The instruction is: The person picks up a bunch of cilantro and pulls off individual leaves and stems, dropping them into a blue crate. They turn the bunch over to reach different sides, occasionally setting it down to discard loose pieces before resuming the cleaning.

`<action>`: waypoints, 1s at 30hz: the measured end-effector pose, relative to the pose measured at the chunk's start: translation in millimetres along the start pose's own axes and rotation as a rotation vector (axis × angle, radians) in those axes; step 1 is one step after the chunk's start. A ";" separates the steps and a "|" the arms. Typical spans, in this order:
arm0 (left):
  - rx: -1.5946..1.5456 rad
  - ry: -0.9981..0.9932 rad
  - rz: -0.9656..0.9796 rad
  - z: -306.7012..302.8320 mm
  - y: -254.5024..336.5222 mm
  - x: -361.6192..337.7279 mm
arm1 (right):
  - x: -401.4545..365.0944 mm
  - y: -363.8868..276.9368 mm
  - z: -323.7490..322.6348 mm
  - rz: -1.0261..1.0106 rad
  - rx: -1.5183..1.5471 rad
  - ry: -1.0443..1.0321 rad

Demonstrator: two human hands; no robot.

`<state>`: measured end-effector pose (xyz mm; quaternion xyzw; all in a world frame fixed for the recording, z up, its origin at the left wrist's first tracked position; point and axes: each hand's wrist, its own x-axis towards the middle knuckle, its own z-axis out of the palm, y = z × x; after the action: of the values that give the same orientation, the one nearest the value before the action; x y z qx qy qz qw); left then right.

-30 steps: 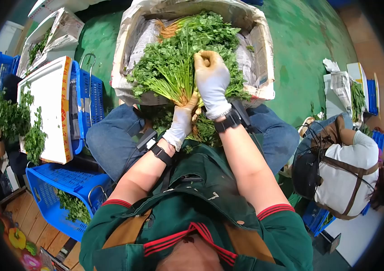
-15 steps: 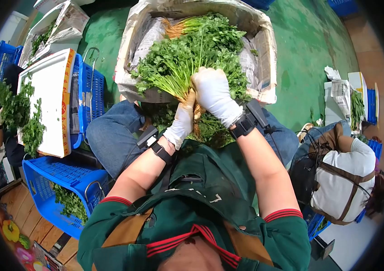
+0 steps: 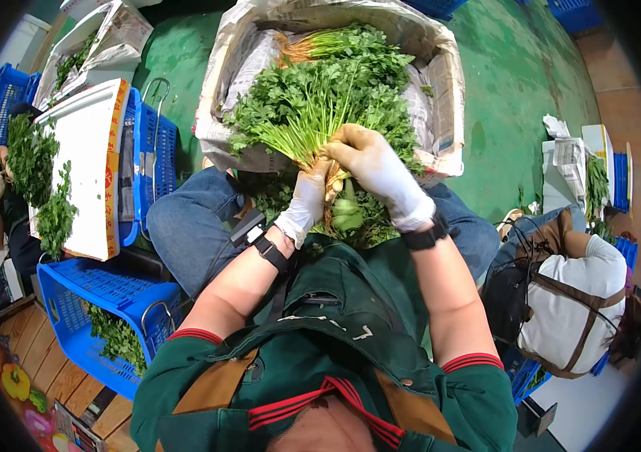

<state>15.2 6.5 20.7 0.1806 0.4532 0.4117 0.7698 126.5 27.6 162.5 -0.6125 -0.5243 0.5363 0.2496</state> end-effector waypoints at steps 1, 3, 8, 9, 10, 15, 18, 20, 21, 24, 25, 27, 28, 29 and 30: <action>-0.032 -0.015 -0.027 -0.8 1.9 -1.0 | -12.0 -9.7 -6.1 0.058 0.048 -0.025; -0.098 -0.051 -0.082 0.5 3.8 -0.9 | -34.1 0.9 -8.4 -0.131 0.181 -0.124; -0.219 -0.047 -0.148 -3.9 -8.8 9.0 | -41.3 55.2 5.9 -0.210 -0.764 -0.106; -0.337 0.023 -0.145 5.7 -9.5 8.4 | -33.4 49.1 7.7 -0.117 -0.544 -0.040; -0.261 -0.062 -0.142 -2.9 -10.9 7.6 | -25.2 41.6 10.9 -0.051 -0.423 0.141; -0.046 -0.150 -0.106 -8.8 -11.3 3.3 | 30.0 63.5 28.8 0.104 -0.445 0.560; -0.052 -0.059 -0.030 3.2 -3.1 -5.4 | 42.7 88.0 33.2 0.166 -0.398 0.551; -0.103 -0.058 -0.031 2.3 -2.3 -4.2 | 41.8 95.9 34.4 0.149 -0.268 0.573; -0.149 -0.066 -0.026 2.5 -2.1 -3.3 | 36.6 92.8 35.4 0.155 -0.269 0.571; -0.182 -0.101 -0.071 -0.5 -2.4 1.3 | 24.0 87.5 41.4 0.056 -0.132 0.660; -0.187 -0.116 -0.100 -1.4 -3.4 1.3 | 25.4 92.8 40.5 0.057 -0.134 0.657; -0.176 -0.075 -0.116 1.5 -3.7 -0.5 | 27.8 103.4 33.8 0.105 -0.106 0.629; -0.164 -0.032 -0.129 3.1 -2.1 -1.8 | 29.1 107.5 33.2 0.094 -0.105 0.620; -0.163 -0.030 -0.128 3.7 -0.6 -2.2 | 30.2 111.5 30.4 0.094 -0.103 0.618; -0.159 -0.012 -0.135 3.8 0.2 -3.3 | 28.2 105.1 27.5 0.120 -0.157 0.572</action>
<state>17.5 4.3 24.6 0.0905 0.4257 0.3925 0.8103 137.1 11.9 51.9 -0.7862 -0.4354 0.3136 0.3066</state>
